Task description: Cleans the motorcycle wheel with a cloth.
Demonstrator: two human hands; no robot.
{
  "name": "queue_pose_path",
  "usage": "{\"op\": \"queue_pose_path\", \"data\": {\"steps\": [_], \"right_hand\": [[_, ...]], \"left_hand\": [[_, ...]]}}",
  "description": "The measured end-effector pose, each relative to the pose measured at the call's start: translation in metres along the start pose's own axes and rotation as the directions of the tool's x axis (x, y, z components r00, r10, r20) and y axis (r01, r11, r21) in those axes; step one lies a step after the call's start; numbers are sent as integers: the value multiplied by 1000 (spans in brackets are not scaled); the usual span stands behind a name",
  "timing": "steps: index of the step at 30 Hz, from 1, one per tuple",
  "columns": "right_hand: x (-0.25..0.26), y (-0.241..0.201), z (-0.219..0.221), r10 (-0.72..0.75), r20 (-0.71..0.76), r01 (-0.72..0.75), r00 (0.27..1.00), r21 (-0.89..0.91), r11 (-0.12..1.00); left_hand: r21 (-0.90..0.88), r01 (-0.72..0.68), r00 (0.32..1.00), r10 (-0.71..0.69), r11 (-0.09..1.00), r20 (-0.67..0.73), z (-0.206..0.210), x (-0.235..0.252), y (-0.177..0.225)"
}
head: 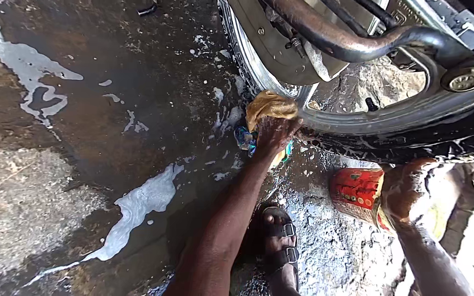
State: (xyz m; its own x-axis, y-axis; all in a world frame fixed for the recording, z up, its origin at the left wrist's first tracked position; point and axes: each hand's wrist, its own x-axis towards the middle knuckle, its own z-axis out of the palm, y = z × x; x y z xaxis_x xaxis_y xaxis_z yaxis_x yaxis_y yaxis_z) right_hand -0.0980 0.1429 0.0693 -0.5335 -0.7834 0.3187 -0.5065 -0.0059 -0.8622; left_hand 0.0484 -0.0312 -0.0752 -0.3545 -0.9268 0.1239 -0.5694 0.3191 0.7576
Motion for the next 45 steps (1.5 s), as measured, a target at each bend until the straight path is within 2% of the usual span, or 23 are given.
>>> {"op": "queue_pose_path", "data": {"steps": [3,5,6,8,10,11,13,16,18,22,24,27,32,33,35,36,37,39,41,43,45], "right_hand": [[-1,-18,8,3,-40,-5,999,-50,999],[0,-19,5,-17,-37,16,999,-44,999],[3,-18,2,-31,-33,29,999,-63,998],[9,-10,-10,-31,28,32,999,-25,999],[13,-12,-16,-27,58,28,998,-10,1000],[14,-14,-16,-28,62,28,998,4,1000],[15,-18,-17,-31,64,31,997,8,999],[15,-21,-16,-31,55,30,998,17,999],[15,-21,-15,-37,51,36,998,21,999],[14,-22,-16,-19,39,19,999,0,1000],[12,-23,-15,-11,42,12,999,-18,1000],[11,-22,-15,-13,36,14,999,-4,1000],[9,-18,-11,-6,10,6,1000,-30,1000],[8,-16,-12,1,20,-1,1000,-25,1000],[8,-13,-12,-4,33,4,999,-24,1000],[8,-13,-12,-6,35,7,999,-17,1000],[8,-15,-13,5,46,-4,999,-14,1000],[8,-18,-15,5,52,-4,999,-21,1000],[11,-20,-14,-17,56,18,998,-6,1000],[12,-25,-12,-21,49,20,999,16,1000],[13,-27,-10,-29,30,28,999,19,999]], "left_hand": [[122,-118,993,120,985,-13,-14,8,-11],[111,-86,996,83,990,31,-31,13,-6],[87,-7,994,-3,996,109,-41,14,-4],[1,256,923,-245,967,296,-53,16,-11],[-146,441,858,-368,886,358,-53,10,-30],[-200,463,861,-385,864,331,-53,5,-34],[-297,376,924,-328,878,198,-52,-6,-28],[-327,104,995,-100,939,28,-41,-11,1],[-274,-25,998,9,961,-59,-30,-10,22],[-215,-133,983,101,968,-153,-15,-23,34],[-212,-145,988,131,966,-81,-16,-29,30],[-92,-91,978,107,992,178,-32,-24,31],[162,-156,958,109,974,266,-52,-4,40],[148,-165,965,128,975,231,-52,-5,37],[-6,-129,992,129,992,9,-46,-7,18],[-122,-92,988,76,988,-131,-39,-7,7],[-230,-49,980,2,972,-197,-36,-5,0],[-308,25,992,-61,951,-107,-41,-1,-4],[-208,22,994,1,978,109,-50,16,2],[-189,-6,941,69,982,331,-55,40,11],[-268,61,888,71,961,455,-65,58,18]]}}
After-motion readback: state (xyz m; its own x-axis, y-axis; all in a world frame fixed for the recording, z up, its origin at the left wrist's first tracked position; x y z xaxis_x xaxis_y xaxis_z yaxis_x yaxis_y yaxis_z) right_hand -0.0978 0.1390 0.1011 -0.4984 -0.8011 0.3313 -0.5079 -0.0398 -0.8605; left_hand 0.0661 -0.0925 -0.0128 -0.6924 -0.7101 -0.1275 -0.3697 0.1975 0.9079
